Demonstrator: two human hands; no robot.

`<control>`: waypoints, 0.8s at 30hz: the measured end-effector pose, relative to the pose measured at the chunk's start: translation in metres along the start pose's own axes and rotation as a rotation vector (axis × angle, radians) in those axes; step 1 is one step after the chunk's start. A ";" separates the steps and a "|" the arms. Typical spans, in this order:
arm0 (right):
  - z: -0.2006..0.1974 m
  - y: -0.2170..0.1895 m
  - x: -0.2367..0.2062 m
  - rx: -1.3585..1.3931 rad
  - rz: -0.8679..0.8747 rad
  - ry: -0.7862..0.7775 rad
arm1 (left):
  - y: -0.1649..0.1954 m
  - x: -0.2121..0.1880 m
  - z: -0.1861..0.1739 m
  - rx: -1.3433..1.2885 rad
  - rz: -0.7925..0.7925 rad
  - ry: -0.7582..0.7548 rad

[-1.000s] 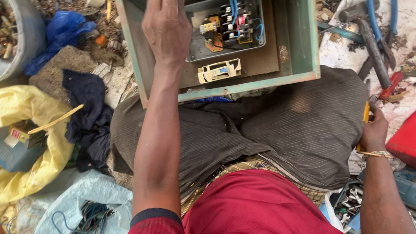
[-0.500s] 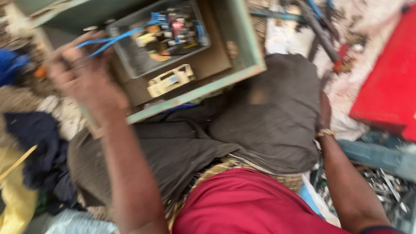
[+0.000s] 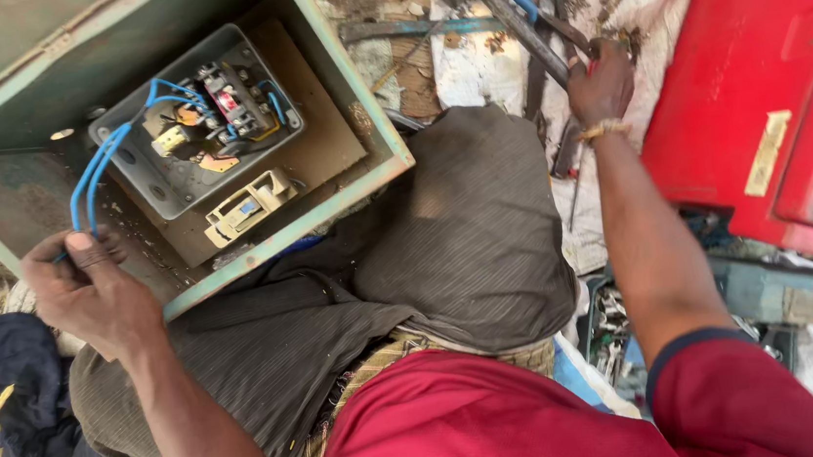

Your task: The person is repairing an electrical box. They use a screwdriver to remove a blue component, then use pliers to strip wires and adjust connections inside the box.

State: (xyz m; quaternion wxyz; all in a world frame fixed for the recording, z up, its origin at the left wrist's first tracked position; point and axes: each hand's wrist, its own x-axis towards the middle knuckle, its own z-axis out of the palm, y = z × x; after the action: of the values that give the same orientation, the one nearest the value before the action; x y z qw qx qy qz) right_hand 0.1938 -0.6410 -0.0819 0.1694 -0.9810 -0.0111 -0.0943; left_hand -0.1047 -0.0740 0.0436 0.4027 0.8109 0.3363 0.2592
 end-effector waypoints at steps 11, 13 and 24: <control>0.009 -0.006 0.066 -0.072 0.017 -0.518 | 0.027 -0.004 0.011 -0.039 -0.071 0.073; 0.006 -0.004 0.062 0.143 0.168 -0.499 | 0.028 -0.001 0.012 -0.022 -0.080 0.064; -0.122 -0.070 0.042 1.587 0.150 -0.532 | 0.015 0.002 0.013 0.099 0.007 0.060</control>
State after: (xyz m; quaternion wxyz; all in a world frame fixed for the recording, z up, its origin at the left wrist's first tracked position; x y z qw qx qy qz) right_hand 0.2097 -0.6159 0.0618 0.8067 -0.5583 -0.0486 0.1875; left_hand -0.0896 -0.0855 0.0493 0.3507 0.8229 0.3578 0.2679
